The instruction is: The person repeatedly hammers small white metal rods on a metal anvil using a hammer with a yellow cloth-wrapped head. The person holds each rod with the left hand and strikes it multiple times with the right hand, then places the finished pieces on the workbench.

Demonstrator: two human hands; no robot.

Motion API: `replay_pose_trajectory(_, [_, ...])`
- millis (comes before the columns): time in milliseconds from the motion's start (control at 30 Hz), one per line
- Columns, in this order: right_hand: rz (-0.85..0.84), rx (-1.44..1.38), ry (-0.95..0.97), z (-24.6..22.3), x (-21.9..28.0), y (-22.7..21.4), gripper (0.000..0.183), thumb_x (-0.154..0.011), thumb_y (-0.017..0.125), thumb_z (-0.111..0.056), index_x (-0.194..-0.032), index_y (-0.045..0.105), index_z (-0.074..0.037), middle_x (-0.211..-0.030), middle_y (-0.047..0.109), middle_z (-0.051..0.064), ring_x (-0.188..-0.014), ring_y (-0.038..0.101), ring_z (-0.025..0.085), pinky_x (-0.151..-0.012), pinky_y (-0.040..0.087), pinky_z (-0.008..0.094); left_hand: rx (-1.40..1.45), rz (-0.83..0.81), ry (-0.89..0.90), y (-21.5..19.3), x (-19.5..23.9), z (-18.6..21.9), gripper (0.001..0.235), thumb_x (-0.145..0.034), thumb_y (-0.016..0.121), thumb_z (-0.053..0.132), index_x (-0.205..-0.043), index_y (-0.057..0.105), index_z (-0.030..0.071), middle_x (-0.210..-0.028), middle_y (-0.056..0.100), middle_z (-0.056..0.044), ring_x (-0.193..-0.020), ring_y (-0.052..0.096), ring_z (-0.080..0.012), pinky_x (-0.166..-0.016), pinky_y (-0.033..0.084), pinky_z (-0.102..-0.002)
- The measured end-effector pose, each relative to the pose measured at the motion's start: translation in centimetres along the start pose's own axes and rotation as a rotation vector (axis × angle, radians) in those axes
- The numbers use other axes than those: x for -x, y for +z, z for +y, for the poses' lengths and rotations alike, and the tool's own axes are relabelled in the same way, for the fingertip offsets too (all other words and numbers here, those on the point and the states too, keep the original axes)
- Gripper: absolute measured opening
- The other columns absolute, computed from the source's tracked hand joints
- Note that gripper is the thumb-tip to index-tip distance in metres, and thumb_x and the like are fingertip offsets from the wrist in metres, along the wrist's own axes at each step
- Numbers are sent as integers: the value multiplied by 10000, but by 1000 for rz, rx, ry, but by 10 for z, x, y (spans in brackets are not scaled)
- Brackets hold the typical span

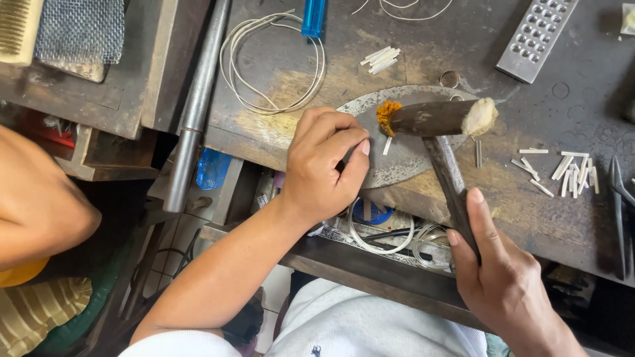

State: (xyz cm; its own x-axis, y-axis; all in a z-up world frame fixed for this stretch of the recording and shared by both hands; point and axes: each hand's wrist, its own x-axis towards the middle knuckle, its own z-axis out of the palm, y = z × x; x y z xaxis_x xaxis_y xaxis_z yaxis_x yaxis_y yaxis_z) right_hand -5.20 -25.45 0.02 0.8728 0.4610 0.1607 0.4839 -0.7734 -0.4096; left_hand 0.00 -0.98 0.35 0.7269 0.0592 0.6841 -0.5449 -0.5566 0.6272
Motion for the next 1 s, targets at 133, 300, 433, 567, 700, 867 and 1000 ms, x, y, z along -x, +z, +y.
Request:
replay_pose_trajectory(133, [62,30,-58,-3,7,-5,530,-838,555,-118,-1303,367,54,-879,623,187,-538,567,200,-457,434,317,-9,9,-35,-1,0,2,131,-804,484,8,-753,590,-48,-766,535,-134,-747,490,-279,-671,432,-345])
replay_pose_trajectory(300, [1,6,-98,4,5,4,545,-831,548,-99,-1301,332,71,-699,532,116,-416,410,180,-387,386,316,-11,16,-39,0,-1,1,101,-792,498,-10,-764,588,-45,-777,535,-132,-758,495,-284,-679,444,-350])
replay_pose_trajectory(433, [28,35,-62,-3,5,-1,535,-828,558,-110,-1304,371,45,-870,605,155,-489,491,212,-462,429,314,-11,26,-41,0,-1,0,87,-784,505,-13,-769,585,-44,-785,541,-132,-760,499,-281,-680,443,-354])
replay_pose_trajectory(567, [58,14,-88,-5,12,-2,498,-815,563,-111,-1256,399,52,-1068,596,218,-662,618,250,-521,489,337,-18,26,-52,-1,1,-1,86,-790,502,-19,-784,582,-49,-787,540,-132,-764,501,-282,-690,441,-355])
replay_pose_trajectory(700, [2,70,-191,-4,7,-2,542,-803,557,-83,-1255,328,110,-1041,579,203,-570,540,197,-436,436,306,-18,17,-46,-2,0,0,75,-790,510,-22,-790,581,-47,-793,542,-134,-767,502,-284,-695,446,-354])
replay_pose_trajectory(867, [33,-10,-134,2,14,1,572,-795,569,-108,-1290,321,36,-817,573,159,-541,524,211,-422,432,318,-17,10,-31,-1,-1,-2,74,-788,520,-19,-817,585,-38,-812,545,-125,-780,507,-277,-706,444,-351])
replay_pose_trajectory(1000, [6,-23,-149,1,13,-1,581,-782,567,-102,-1289,313,24,-918,598,160,-565,561,218,-428,450,309,-7,-34,-19,0,1,-3,79,-782,523,-21,-840,574,-40,-824,535,-128,-784,498,-283,-707,441,-354])
